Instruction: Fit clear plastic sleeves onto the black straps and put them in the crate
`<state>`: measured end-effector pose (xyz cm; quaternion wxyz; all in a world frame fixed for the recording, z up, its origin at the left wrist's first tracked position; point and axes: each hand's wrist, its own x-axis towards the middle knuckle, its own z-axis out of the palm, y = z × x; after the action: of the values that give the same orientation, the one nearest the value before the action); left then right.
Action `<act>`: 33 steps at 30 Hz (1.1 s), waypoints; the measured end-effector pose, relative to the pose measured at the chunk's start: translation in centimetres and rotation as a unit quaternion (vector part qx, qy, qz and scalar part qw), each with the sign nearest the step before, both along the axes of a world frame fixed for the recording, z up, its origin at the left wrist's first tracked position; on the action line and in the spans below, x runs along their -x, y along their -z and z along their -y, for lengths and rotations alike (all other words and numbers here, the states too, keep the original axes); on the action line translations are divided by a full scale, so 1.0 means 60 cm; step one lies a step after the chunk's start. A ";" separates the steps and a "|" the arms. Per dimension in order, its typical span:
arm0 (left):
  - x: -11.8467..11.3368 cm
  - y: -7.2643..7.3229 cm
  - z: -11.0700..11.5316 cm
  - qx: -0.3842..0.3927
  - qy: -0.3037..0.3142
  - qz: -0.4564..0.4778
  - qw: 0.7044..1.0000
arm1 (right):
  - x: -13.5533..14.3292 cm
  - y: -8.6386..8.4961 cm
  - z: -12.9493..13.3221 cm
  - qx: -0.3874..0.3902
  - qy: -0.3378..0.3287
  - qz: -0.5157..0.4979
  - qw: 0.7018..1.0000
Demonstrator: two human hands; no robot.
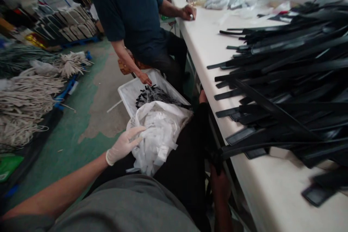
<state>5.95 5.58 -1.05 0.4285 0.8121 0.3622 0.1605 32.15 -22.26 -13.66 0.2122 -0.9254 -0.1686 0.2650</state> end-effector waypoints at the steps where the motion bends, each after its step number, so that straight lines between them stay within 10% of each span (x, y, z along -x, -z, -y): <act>1: 0.002 -0.002 0.020 0.027 0.009 0.012 1.000 | 0.001 -0.006 -0.006 0.016 -0.001 0.012 1.000; 8: -0.044 -0.008 0.122 0.274 0.169 0.086 0.943 | 0.092 -0.159 -0.047 -0.097 -0.179 0.045 0.978; 13: -0.098 -0.006 0.125 0.627 0.047 0.263 0.732 | 0.144 -0.231 -0.085 -0.111 -0.326 -0.037 0.938; 17: -0.089 -0.014 0.100 0.699 -0.051 0.359 0.616 | 0.147 -0.239 -0.102 -0.070 -0.343 -0.074 0.934; 25: -0.028 -0.033 0.052 0.658 -0.138 0.383 0.634 | 0.144 -0.240 -0.119 -0.113 -0.347 -0.225 0.903; 29: -0.017 -0.025 0.054 0.655 0.025 0.258 0.710 | 0.097 -0.248 -0.142 -0.156 -0.197 -0.194 0.948; 33: -0.043 0.001 0.082 0.664 0.216 0.150 0.700 | 0.085 -0.263 -0.191 -0.189 -0.201 -0.258 0.926</act>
<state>8.55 0.67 -1.12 0.9280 0.3382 0.1208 -0.0988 27.08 -10.78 2.09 0.3614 -0.7146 -0.3369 0.4953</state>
